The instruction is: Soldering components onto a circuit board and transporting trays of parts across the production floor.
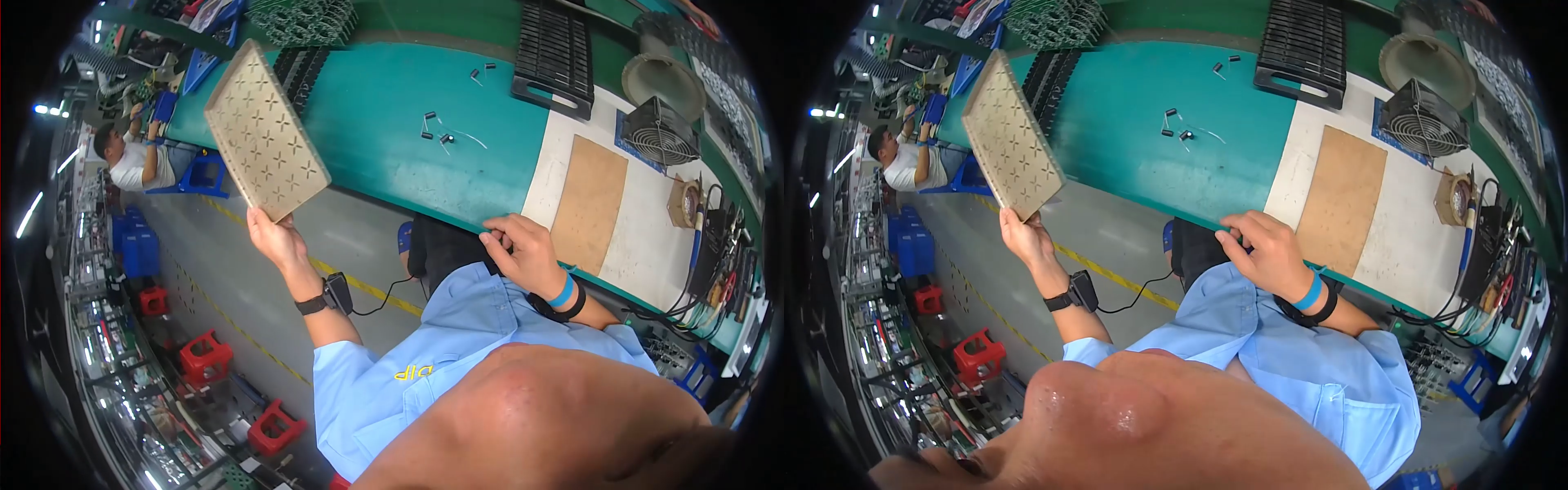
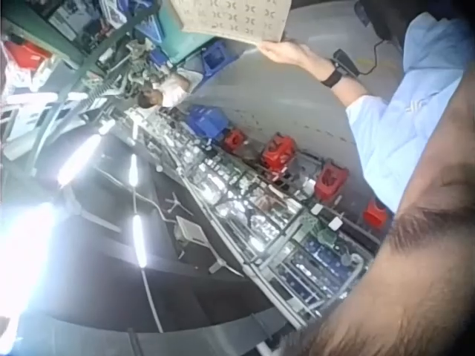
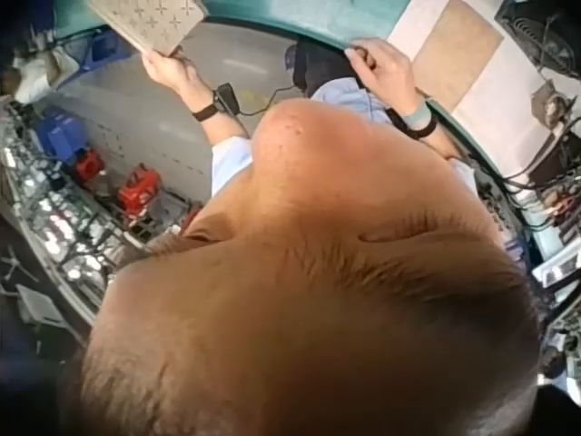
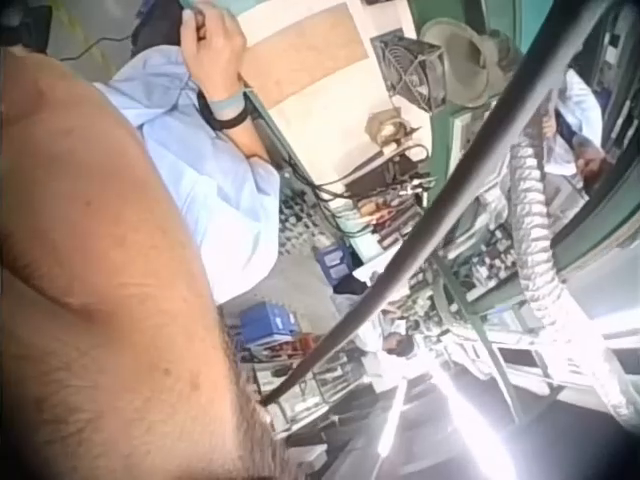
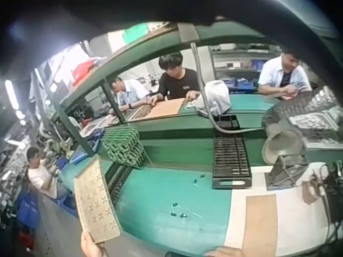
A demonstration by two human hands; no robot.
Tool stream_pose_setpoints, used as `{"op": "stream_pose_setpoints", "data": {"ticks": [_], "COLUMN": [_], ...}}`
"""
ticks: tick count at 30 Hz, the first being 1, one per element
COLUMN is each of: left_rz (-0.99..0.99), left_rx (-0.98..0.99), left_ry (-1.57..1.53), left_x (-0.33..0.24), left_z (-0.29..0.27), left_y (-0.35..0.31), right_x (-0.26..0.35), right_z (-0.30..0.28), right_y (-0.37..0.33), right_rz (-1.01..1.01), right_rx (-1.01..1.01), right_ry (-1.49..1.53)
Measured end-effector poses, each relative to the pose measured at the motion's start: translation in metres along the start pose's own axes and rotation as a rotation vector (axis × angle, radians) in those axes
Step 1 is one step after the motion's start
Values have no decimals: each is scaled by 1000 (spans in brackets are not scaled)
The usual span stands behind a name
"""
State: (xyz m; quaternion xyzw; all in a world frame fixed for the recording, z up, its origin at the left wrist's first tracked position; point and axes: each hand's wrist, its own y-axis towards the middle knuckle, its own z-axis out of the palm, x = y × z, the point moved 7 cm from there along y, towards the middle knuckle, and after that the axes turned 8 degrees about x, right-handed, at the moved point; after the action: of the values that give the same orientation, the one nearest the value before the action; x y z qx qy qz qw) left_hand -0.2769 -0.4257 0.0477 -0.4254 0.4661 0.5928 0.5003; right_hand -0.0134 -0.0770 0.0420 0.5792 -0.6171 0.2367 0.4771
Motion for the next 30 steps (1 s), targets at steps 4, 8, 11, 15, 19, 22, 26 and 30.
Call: {"op": "stream_pose_setpoints", "data": {"ticks": [4, 8, 11, 15, 19, 22, 26, 30], "left_rz": [46, 8, -31, 41, 155, 168, 70, -68], "left_rx": [5, 67, 109, 186, 306, 542, 588, 614], "left_ry": [-15, -8, -69, -97, -92, -146, -294, -159], "left_x": [0, 3, 0, -22, -56, -58, -40, 18], "left_z": [3, 4, 25, 71, 168, 242, 362, 461], "left_y": [6, 8, 9, 33, 74, 119, 128, 115], "right_x": [-7, -2, 2, 3, 0, 3, 0, -8], "right_z": [-5, -1, -1, -5, -7, -7, -10, -15], "right_y": [5, 0, -1, 3, 8, 8, 7, 7], "right_rz": [6, 41, 47, 40, 30, -1, -21, -2], "right_rx": [6, 22, 38, 81, 117, 116, 53, 51], "right_ry": [-11, 2, 25, 71, 67, 18, -1, -33]}}
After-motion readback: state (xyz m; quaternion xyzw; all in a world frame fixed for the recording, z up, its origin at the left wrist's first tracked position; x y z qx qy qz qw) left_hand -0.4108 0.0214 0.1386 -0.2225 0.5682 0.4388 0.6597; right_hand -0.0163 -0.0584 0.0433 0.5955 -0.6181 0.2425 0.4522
